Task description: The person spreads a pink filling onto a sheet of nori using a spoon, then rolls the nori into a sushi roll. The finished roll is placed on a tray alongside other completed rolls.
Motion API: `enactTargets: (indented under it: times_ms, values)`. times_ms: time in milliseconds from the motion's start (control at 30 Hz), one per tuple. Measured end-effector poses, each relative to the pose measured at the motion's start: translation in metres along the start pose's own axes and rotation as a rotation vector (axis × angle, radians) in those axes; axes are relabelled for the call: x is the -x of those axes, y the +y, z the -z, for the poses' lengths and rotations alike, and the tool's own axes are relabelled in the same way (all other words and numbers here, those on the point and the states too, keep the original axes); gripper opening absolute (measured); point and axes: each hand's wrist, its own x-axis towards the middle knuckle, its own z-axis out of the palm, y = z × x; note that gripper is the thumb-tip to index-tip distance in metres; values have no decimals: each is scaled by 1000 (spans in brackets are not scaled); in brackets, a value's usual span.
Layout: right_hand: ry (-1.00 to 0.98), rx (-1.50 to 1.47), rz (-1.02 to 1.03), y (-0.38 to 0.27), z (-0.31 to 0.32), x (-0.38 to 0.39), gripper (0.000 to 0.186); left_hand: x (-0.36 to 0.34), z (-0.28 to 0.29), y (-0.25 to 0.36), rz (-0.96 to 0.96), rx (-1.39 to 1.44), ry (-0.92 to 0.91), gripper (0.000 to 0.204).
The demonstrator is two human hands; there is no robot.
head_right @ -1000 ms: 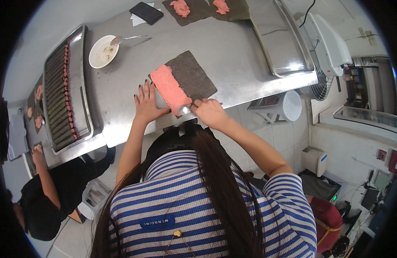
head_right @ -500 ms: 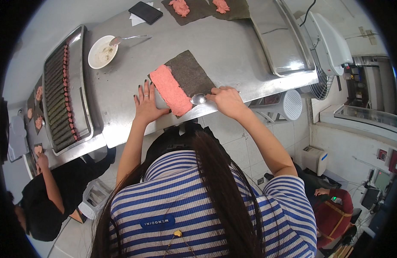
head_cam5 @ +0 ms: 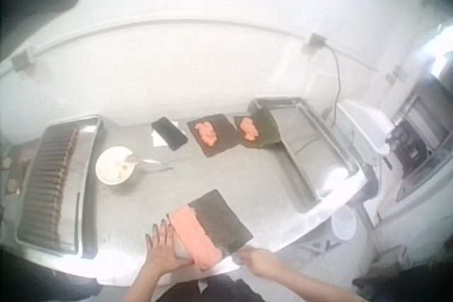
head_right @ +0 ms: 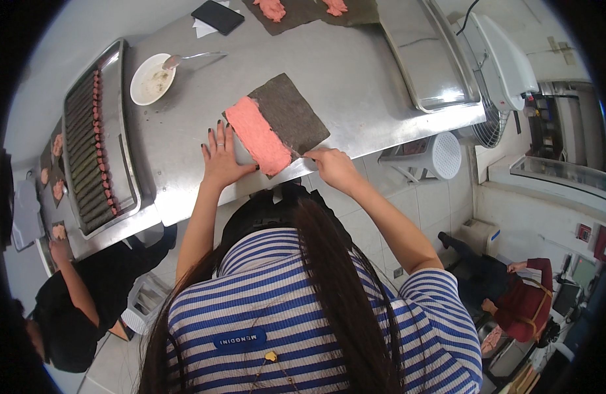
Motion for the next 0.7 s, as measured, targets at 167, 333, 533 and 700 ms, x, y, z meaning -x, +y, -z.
enactTargets:
  times_ms: [167,333,533,700]
  values:
    - [0,20,-31,0,-6,11,32,0,-1,0,-12,-8,5,122]
    - [-62,73,-22,-3,-1,23,31,-1,-2,-1,-13,8,21,121]
    - [14,32,-7,-14,18,25,29,1,-1,-1,-18,28,24,120]
    - [132,217,108,-13,-2,22,33,0,0,1,-15,23,12,121]
